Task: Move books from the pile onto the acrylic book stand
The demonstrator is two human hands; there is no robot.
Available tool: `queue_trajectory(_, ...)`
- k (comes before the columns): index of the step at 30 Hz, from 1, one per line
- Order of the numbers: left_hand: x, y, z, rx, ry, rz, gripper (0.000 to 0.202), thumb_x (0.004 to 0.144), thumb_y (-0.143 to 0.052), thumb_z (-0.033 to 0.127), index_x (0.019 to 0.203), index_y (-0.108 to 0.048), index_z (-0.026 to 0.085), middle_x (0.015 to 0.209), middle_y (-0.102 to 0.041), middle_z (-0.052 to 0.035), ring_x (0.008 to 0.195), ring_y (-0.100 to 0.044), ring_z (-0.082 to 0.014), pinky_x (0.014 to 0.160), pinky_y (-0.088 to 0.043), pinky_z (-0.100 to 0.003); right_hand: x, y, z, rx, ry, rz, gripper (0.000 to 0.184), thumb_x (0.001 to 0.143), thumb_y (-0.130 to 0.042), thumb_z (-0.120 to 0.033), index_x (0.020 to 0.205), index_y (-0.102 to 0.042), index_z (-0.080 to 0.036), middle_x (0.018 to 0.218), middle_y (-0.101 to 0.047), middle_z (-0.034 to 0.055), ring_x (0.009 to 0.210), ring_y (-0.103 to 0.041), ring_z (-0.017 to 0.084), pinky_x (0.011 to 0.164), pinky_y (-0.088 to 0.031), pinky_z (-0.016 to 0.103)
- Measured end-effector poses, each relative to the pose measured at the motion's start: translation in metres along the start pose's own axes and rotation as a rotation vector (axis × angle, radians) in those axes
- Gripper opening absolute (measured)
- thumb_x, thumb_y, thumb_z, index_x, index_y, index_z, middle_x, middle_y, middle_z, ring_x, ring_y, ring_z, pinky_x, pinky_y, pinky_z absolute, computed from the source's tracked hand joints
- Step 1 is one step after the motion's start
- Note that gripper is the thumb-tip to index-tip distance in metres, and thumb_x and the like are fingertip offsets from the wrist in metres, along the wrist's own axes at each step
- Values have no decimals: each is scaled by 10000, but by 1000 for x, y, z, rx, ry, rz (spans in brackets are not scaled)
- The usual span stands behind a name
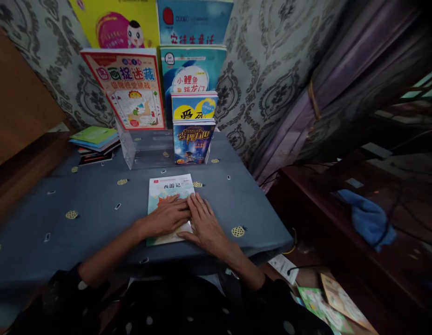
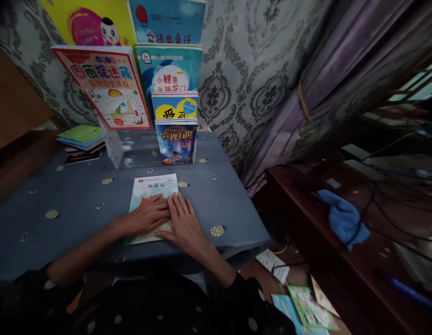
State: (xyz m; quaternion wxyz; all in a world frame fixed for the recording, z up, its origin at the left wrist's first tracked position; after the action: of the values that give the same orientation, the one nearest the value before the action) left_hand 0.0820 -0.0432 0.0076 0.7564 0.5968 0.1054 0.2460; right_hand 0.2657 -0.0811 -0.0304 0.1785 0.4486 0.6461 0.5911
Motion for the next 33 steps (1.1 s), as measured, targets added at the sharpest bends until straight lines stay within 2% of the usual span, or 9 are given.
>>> queue_trajectory(5, -9, -1, 13, -12, -43, 10, 259, 1020, -448, 242, 1159, -667, 221, 1305, -658, -76, 1344, -522, -217, 1247, -222, -494, 0, -2, 2, -1, 4, -51, 957, 923, -511, -660, 1592, -173, -64, 1619, -294, 229, 1531, -205, 348, 1206, -296, 572)
queue_trajectory(8, -15, -5, 18, -23, -54, 22, 239, 1009, -494, 275, 1180, -654, 226, 1365, -630, -80, 1414, -451, -214, 1268, -150, -500, 1, -1, 2, 6, 22, -59, 922, 931, -492, -660, 1588, -203, -80, 1606, -330, 220, 1514, -266, 344, 1202, -306, 574)
queue_trajectory(11, -21, -8, 22, -6, -29, 30, 316, 999, -499, 241, 1300, -593, 238, 1452, -574, -68, 1487, -341, -200, 1273, -115, -503, -1, 0, 1, -8, 53, -59, 840, 973, -454, -599, 1586, -212, -78, 1593, -355, 221, 1507, -290, 326, 1195, -317, 565)
queue_trajectory(14, -25, -9, 25, 28, -6, 28, 384, 999, -467, 203, 1373, -548, 240, 1494, -537, -64, 1509, -297, -201, 1263, -157, -498, -6, -1, 1, -44, 67, -49, 799, 1002, -421, -554, 1587, -194, -59, 1582, -367, 233, 1504, -302, 313, 1186, -335, 549)
queue_trajectory(18, -28, -13, 25, 37, 15, 42, 415, 1031, -389, 209, 1425, -510, 263, 1504, -528, -60, 1488, -345, -198, 1236, -238, -487, -18, -4, 2, -93, 90, -34, 836, 997, -415, -579, 1595, -153, -55, 1598, -341, 223, 1511, -282, 320, 1184, -341, 539)
queue_trajectory(23, -32, -20, 23, 55, 41, 75, 389, 1046, -391, 259, 1409, -531, 266, 1505, -528, -47, 1467, -385, -203, 1232, -253, -488, -34, -5, 0, -140, 110, -30, 933, 968, -459, -615, 1602, -64, -56, 1616, -294, 231, 1517, -260, 334, 1177, -343, 556)
queue_trajectory(33, -34, -23, 25, 73, 72, 145, 373, 1052, -374, 255, 1375, -559, 253, 1483, -554, -43, 1441, -427, -184, 1209, -327, -445, -62, -9, -11, -233, 100, 52, 920, 937, -559, -533, 1594, -138, -45, 1572, -384, 239, 1479, -345, 344, 1135, -402, 534)
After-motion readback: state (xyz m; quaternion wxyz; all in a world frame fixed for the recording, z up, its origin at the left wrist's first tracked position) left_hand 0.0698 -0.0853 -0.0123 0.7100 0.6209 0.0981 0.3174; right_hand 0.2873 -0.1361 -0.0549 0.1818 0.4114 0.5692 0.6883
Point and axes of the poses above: each hand's wrist, its own x-axis towards the middle knuckle, its own y-axis out of the back of the hand, z = x × y, the point moved 1 cm from there along x, towards the middle knuckle
